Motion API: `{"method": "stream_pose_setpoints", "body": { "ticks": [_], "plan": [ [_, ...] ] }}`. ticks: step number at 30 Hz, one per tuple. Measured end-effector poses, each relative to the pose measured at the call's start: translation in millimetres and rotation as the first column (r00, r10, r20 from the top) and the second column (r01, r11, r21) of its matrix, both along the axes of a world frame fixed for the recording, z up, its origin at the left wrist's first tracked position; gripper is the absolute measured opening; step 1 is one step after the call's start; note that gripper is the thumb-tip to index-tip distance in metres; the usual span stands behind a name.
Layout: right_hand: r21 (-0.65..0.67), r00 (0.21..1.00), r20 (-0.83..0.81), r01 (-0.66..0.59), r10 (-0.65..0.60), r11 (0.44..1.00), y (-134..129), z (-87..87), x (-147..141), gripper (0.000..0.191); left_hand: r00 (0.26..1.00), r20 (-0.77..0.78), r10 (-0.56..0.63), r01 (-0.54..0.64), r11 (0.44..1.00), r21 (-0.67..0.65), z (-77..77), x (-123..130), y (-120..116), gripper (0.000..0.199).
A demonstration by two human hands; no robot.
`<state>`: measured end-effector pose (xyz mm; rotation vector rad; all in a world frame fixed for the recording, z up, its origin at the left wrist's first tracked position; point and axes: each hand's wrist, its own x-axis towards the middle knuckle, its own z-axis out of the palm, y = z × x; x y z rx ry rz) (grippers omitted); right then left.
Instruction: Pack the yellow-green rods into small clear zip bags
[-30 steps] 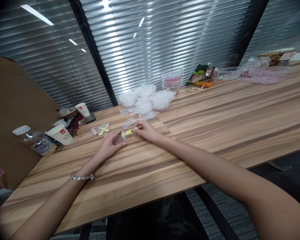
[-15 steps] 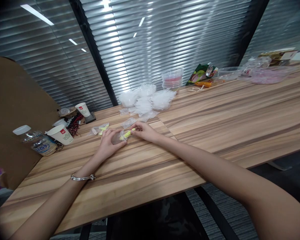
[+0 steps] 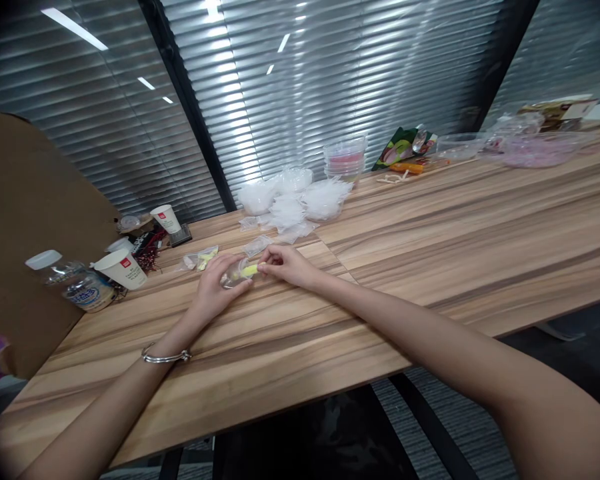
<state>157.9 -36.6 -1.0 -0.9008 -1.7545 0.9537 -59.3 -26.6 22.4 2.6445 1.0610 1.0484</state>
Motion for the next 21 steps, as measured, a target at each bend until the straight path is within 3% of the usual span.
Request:
{"method": "stream_pose_setpoints", "body": {
  "ticks": [4, 21],
  "plan": [
    [0.02, 1.0, -0.015, 0.003, -0.003, 1.0, -0.3, 2.5, -0.7, 0.035, 1.0, 0.007, 0.01, -0.01, 0.999, 0.039, 2.1, 0.0, -2.7, 0.044],
    [-0.034, 0.994, -0.069, -0.093, 0.09, 0.995, -6.7, 6.9, -1.7, 0.033, 0.998, 0.029, -0.053, 0.054, 0.998, -0.042, 4.9, 1.8, -6.4, 0.05]
  ]
}}
